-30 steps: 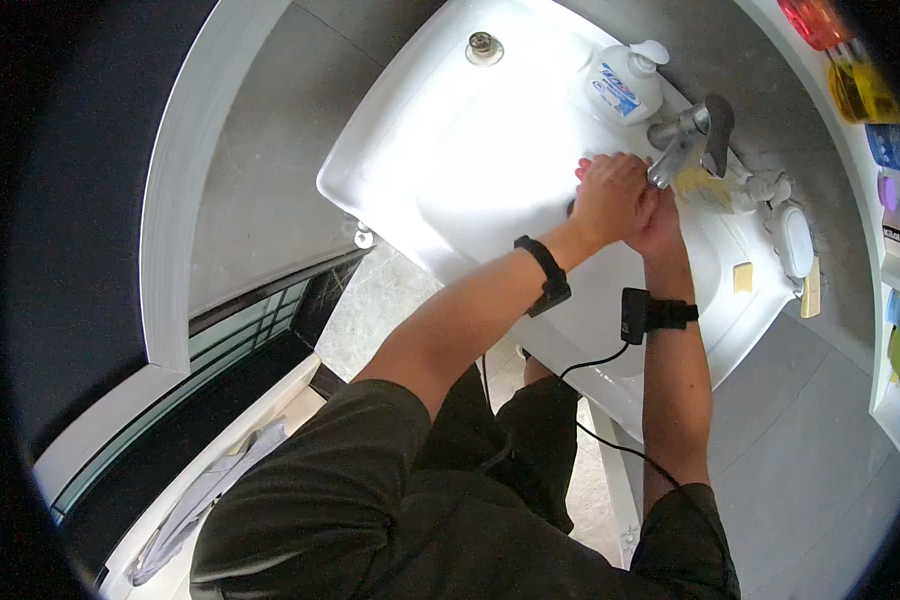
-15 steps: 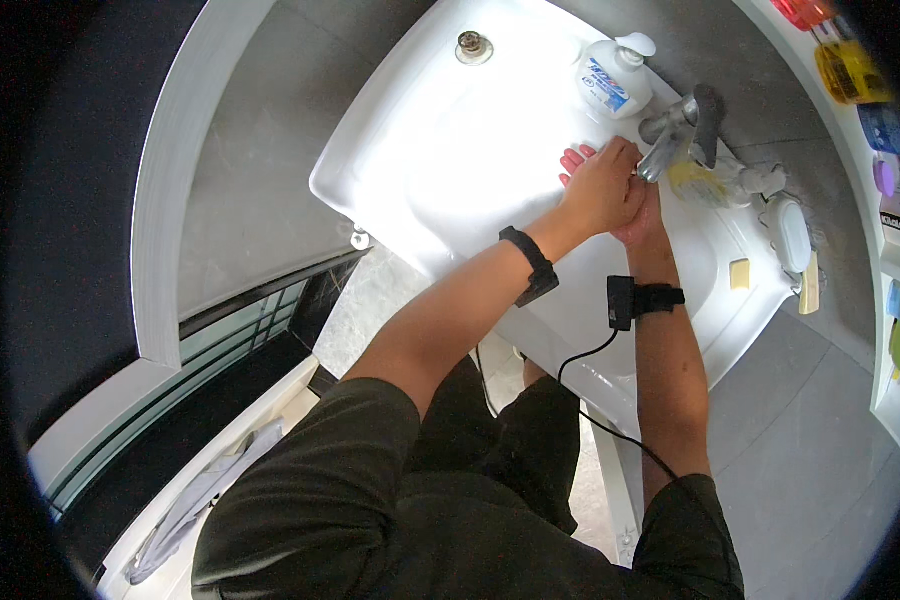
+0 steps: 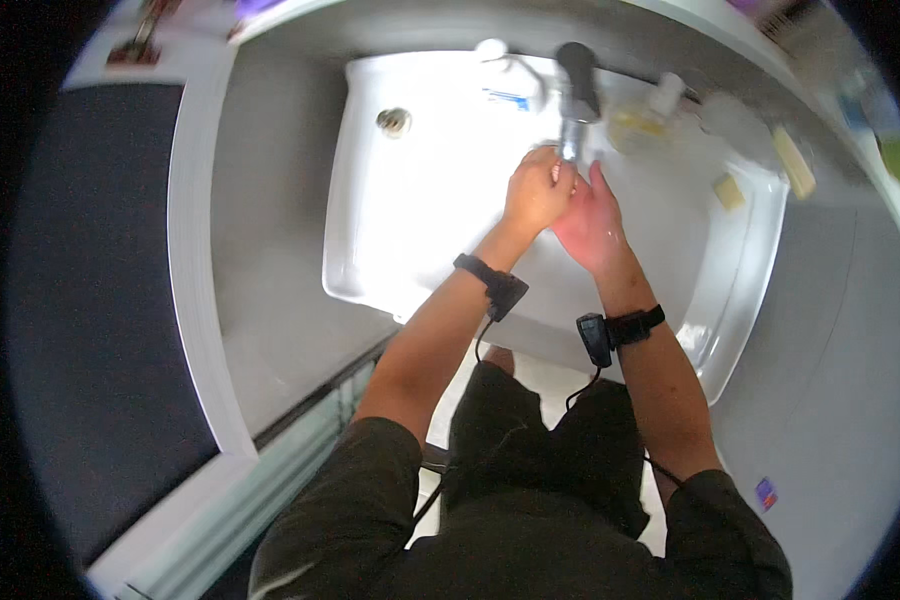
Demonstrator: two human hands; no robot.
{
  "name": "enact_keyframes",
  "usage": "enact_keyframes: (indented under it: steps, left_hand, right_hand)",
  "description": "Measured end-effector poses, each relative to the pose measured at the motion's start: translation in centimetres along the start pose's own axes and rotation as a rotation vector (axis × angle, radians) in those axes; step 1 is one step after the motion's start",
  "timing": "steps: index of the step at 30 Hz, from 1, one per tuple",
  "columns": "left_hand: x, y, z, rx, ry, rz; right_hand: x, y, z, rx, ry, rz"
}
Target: The person washes a small pink cloth in a bathroom sink using liquid soap, then walks to a drying rack and hangs it along with a white towel.
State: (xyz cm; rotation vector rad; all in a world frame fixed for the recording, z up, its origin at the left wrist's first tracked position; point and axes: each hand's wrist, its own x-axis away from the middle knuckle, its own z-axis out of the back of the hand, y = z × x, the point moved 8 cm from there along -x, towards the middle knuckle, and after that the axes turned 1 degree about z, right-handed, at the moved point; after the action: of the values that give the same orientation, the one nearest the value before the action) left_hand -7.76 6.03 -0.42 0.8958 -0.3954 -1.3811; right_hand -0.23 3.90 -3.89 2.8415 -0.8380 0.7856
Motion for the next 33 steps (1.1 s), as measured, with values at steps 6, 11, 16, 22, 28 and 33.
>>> enact_keyframes:
  steps: [6, 11, 16, 22, 28, 33]
  left_hand:
    - [-3.2, 3.7, -6.8, 0.606, -0.113, 0.772]
    - [-1.6, 6.4, -11.1, 1.421, -0.607, 1.048]
    - [-1.0, 9.8, -13.7, 1.176, -0.797, 0.953]
    - [0.1, 10.2, -15.8, 1.136, -0.754, 1.013]
    - [0.6, 12.4, -15.8, 1.373, -0.869, 1.057]
    - [-0.2, 13.8, -15.9, 1.281, -0.775, 0.932]
  right_hand:
    - [5.2, -9.2, 0.5, 0.213, 0.100, 0.256]
    - [17.2, -11.2, 4.1, 0.873, 0.159, 0.376]
    - [26.8, -12.7, 10.9, 0.801, 0.392, 0.356]
    - [31.6, -13.4, 13.8, 0.692, 0.441, 0.370]
    - [34.4, -16.1, 13.4, 0.699, 0.459, 0.475]
    - [39.8, -20.2, 13.4, 0.834, 0.539, 0.542]
